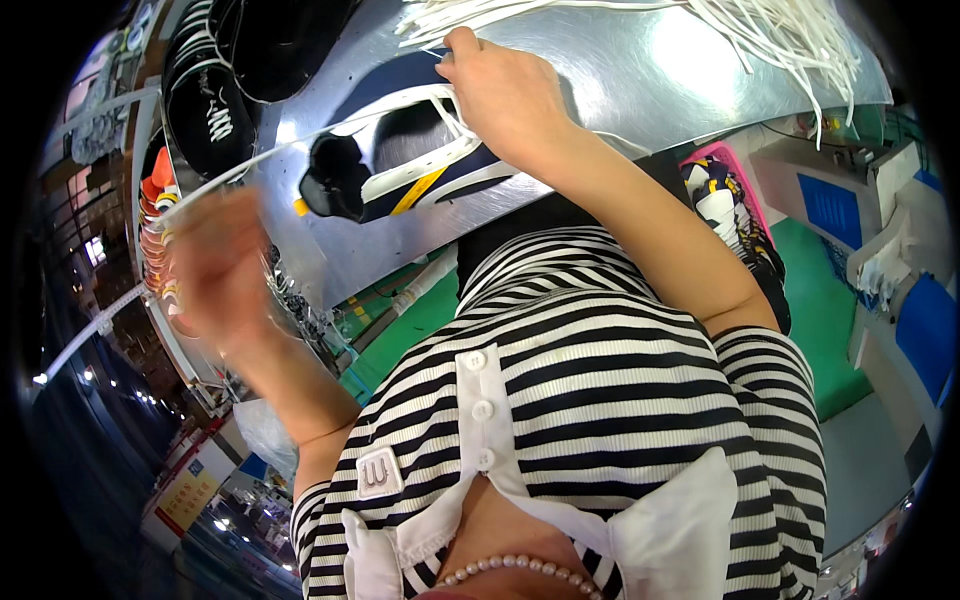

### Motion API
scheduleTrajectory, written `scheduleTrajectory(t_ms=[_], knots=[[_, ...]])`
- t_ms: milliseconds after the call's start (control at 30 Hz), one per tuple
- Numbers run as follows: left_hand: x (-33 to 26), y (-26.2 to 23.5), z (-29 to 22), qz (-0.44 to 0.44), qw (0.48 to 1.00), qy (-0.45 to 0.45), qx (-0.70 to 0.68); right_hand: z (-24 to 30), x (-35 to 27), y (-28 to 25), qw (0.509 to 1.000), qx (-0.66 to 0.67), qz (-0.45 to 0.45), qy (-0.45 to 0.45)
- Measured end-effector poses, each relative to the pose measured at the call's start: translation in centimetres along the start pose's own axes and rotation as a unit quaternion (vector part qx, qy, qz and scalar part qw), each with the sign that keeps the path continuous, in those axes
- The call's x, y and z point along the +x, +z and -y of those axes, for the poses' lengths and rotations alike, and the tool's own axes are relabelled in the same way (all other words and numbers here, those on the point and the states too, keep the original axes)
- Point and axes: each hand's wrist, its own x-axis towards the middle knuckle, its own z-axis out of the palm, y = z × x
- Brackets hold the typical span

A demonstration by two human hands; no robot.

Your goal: The person laces a blue and white sneaker with white shoelaces. They thread the laces through the eyelets, pull them tight, and tie a knot at the top. The person then picks up a second shoe and begins the same lacing process.

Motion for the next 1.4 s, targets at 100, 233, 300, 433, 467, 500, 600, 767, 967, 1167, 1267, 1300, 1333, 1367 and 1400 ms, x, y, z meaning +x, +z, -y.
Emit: scheduleTrajectory(t_ms=[100, 233, 300, 433, 467, 500, 600, 767, 967, 1167, 1267, 1300, 1333, 1367, 1400], knots=[[-1.6, 1.9, 7.8, 0.111, 0.794, 0.155, 0.578, 0.2, 0.3, -0.4, 0.999, 0.040, 0.006, -0.007], [-1.8, 1.5, 12.3, 0.090, 0.798, 0.225, 0.551, -0.2, -0.4, -2.0, 0.968, 0.250, 0.010, 0.032], [-1.7, 1.2, 12.9, 0.096, 0.822, 0.202, 0.523, 0.0, -1.3, -2.9, 0.963, 0.269, 0.019, 0.025], [-1.8, 1.6, 12.4, 0.079, 0.868, 0.114, 0.477, 2.1, -5.7, -5.8, 0.959, 0.266, 0.099, 0.005], [-1.8, 1.7, 12.3, 0.068, 0.884, 0.076, 0.455, 2.1, -6.4, -5.5, 0.955, 0.275, 0.115, 0.002], [-1.5, 1.3, 12.2, 0.080, 0.883, 0.058, 0.459, 2.1, -6.8, -5.1, 0.950, 0.285, 0.129, 0.011], [-1.4, 1.5, 11.6, 0.117, 0.849, 0.039, 0.514, 1.7, -7.1, -4.6, 0.947, 0.280, 0.160, 0.015], [-1.3, 1.2, 11.7, 0.108, 0.831, 0.046, 0.543, 1.9, -7.1, -4.6, 0.950, 0.263, 0.167, 0.015], [-1.6, 1.2, 11.8, 0.115, 0.831, 0.068, 0.539, 2.0, -7.1, -4.5, 0.944, 0.270, 0.185, 0.045], [-1.6, 1.0, 12.2, 0.130, 0.816, 0.135, 0.547, 2.1, -6.5, -4.2, 0.938, 0.276, 0.200, 0.067], [-2.7, 1.0, 13.9, 0.144, 0.774, 0.286, 0.547, 2.6, -6.3, -4.0, 0.931, 0.279, 0.210, 0.104], [-3.0, 1.5, 14.2, 0.153, 0.767, 0.302, 0.545, 2.8, -6.0, -3.5, 0.929, 0.286, 0.204, 0.116], [-3.4, 1.9, 14.4, 0.163, 0.760, 0.319, 0.542, 3.0, -5.8, -3.2, 0.927, 0.292, 0.198, 0.127], [-3.1, 1.2, 15.3, 0.163, 0.757, 0.353, 0.526, 3.2, -5.8, -3.2, 0.918, 0.313, 0.199, 0.143], [-3.2, 1.0, 15.6, 0.146, 0.762, 0.353, 0.522, 3.0, -5.7, -3.5, 0.931, 0.266, 0.220, 0.117]])
